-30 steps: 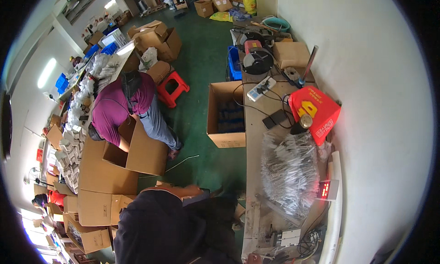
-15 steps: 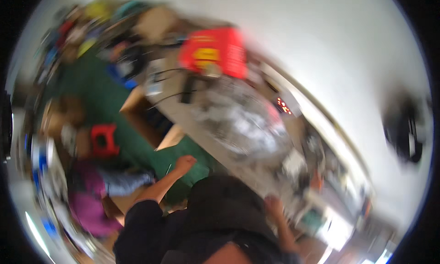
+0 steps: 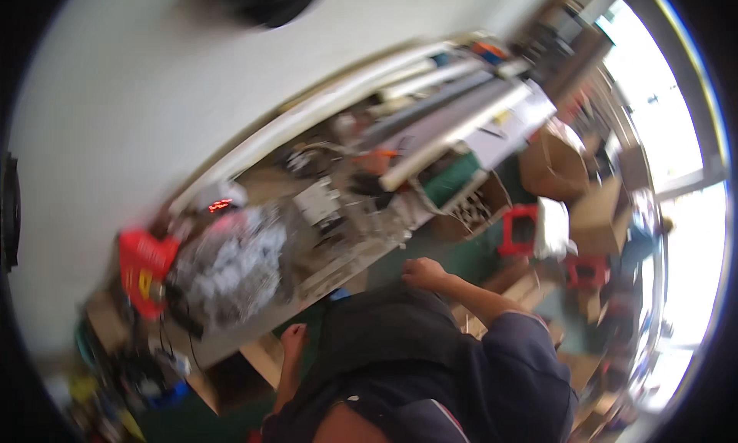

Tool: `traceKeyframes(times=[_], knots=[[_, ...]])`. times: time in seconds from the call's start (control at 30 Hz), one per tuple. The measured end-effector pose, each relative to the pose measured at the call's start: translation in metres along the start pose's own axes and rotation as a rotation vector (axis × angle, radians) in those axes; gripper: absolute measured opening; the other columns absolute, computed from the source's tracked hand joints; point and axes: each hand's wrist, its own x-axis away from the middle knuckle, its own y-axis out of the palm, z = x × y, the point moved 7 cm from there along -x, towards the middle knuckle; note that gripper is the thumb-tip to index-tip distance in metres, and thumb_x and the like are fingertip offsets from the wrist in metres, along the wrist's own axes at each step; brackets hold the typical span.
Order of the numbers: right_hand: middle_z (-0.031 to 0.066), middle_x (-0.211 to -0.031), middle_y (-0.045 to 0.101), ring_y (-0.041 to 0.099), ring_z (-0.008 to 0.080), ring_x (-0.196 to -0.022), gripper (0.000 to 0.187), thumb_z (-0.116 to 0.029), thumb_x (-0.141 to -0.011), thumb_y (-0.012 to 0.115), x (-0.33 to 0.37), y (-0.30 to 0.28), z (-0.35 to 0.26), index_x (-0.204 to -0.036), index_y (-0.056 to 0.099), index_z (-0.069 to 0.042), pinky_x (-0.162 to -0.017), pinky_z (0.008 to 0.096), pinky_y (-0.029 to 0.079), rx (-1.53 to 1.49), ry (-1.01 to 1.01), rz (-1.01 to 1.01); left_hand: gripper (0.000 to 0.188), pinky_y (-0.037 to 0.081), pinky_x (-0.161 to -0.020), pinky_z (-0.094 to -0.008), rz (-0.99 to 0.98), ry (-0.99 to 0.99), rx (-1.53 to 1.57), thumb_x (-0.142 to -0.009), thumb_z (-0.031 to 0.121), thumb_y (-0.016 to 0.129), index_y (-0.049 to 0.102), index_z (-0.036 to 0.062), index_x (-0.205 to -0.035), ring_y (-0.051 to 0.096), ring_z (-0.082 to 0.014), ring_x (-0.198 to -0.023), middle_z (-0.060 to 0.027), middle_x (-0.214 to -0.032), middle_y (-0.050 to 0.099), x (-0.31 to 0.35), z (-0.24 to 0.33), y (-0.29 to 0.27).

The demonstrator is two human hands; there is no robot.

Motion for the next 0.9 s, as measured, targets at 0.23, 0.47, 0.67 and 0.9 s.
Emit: traceKeyframes(times=[0.23, 0.47, 0.67, 0.9], knots=[[0.0171, -0.096, 0.071, 0.068, 0.0385, -0.094, 0.03, -0.034, -0.085, 0.061, 0.118, -0.019, 0.198, -0.102, 0.071, -0.011, -0.083, 0.0483, 0.053, -0.25, 0.204, 0.124, 0.027, 0.05, -0.06, -0.0252, -0.047, 0.039, -0.237, -0.096, 0.023, 0.068, 0.069, -0.0019, -0.084, 0.06, -0.0106, -0.065, -0.0036, -0.072, 0.066, -0.006, 0.153, 0.104], [0.0163, -0.099, 0.073, 0.069, 0.0346, -0.098, 0.024, -0.028, -0.087, 0.064, 0.376, 0.026, 0.447, -0.096, 0.072, -0.008, -0.086, 0.0459, 0.054, -0.522, 0.967, 0.627, 0.036, 0.043, -0.055, -0.0279, -0.419, 0.328, -0.504, -0.093, 0.023, 0.071, 0.062, 0.0033, -0.065, 0.055, -0.0092, -0.059, -0.0004, -0.064, 0.062, 0.027, 0.296, 0.369], [0.0156, -0.088, 0.074, 0.073, 0.0276, -0.078, 0.024, -0.024, -0.083, 0.063, 0.464, 0.091, 0.481, -0.092, 0.075, -0.005, -0.073, 0.0402, 0.057, -0.628, 1.196, 1.076, 0.043, 0.045, -0.06, -0.0426, -0.687, 0.828, -1.05, -0.088, 0.035, 0.071, 0.066, -0.003, -0.071, 0.058, -0.0268, -0.058, -0.0201, -0.062, 0.06, 0.071, 0.373, 0.576], [0.0146, -0.103, 0.074, 0.069, 0.032, -0.102, 0.033, -0.035, -0.082, 0.067, 0.379, 0.117, 0.449, -0.105, 0.075, -0.013, -0.087, 0.0456, 0.054, -0.879, 0.897, 0.38, 0.032, 0.051, -0.064, -0.0417, -0.749, 0.804, -1.065, -0.09, 0.029, 0.063, 0.065, -0.0015, -0.08, 0.065, -0.0282, -0.062, -0.0147, -0.066, 0.066, -0.017, 0.335, 0.638]])
